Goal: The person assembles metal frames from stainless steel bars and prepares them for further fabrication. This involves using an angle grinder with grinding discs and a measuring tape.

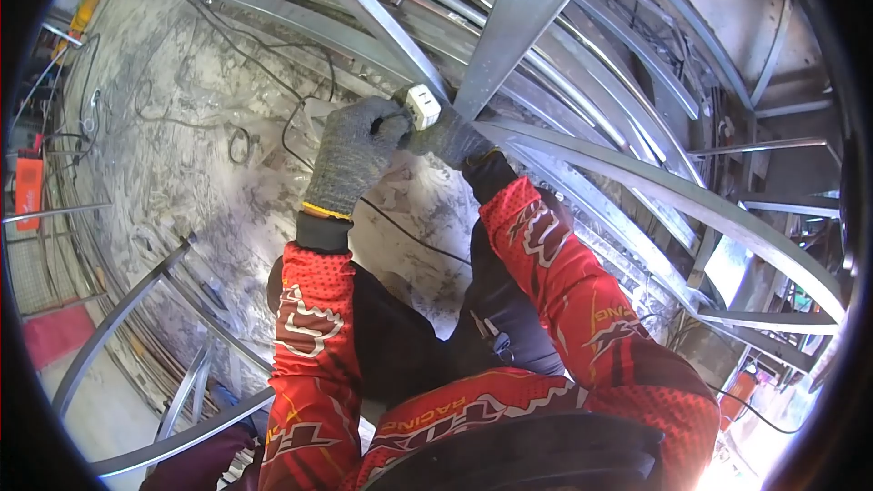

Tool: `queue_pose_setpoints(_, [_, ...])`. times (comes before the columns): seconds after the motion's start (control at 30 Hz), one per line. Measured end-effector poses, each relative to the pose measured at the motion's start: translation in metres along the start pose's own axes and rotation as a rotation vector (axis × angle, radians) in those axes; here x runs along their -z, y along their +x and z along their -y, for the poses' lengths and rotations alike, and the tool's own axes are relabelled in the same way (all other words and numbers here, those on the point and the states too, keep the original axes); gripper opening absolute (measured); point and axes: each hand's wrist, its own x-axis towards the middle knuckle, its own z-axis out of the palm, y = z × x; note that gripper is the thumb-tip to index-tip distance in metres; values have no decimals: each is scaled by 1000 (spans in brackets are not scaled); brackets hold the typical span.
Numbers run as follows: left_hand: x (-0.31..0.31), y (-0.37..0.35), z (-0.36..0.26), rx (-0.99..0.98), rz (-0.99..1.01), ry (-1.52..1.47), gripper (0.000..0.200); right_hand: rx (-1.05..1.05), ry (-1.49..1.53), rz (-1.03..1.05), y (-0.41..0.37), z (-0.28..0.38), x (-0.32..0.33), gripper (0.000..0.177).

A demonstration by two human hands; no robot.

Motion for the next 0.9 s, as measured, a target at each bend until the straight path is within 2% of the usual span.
queue_pose_setpoints(0.03, [1, 0, 0, -55, -14, 52, 15, -9, -170, -34, 0, 1, -2, 59])
queue_pose_setpoints(0.13, [-3, -2, -5, -130, -41, 132, 12, -4, -169, -37, -2, 9, -5, 55])
queue_pose_setpoints(0.27, [-7, -3, -2, -130, -34, 185, 10, -39, -106, -35, -6, 15, -6, 52])
queue_pose_setpoints(0.33, [-11, -3, 4, -157, -61, 225, 9, -23, -295, -6, -4, 17, -6, 56])
queue_pose_setpoints(0.47, [-11, -2, 8, -169, -78, 204, 14, -83, -375, 79, -4, 14, -5, 58])
queue_pose_setpoints(0.57, [-20, 4, 17, -21, -53, 121, 18, 46, -91, -33, 8, -44, -4, 48])
queue_pose_setpoints(0.63, [-23, 9, 37, 16, -124, 134, 26, -4, -24, -49, 6, -39, -6, 54])
queue_pose_setpoints(0.67, [-13, 5, 22, -2, -221, 167, 26, -51, -24, -61, -1, -38, -4, 57])
queue_pose_setpoints(0.73, [3, -7, -1, 94, -302, 140, 31, -143, -48, -100, -19, -37, 4, 64])
queue_pose_setpoints(0.8, [-7, -31, 22, 78, -405, 159, 34, -266, -127, -127, -42, -44, 13, 71])
queue_pose_setpoints(0.87, [-16, -77, 17, 247, -222, 279, 37, -395, -343, -88, -80, -46, 12, 79])
queue_pose_setpoints(0.9, [-32, -108, 10, 378, -199, 167, 21, -281, -693, -81, -108, -19, 1, 60])
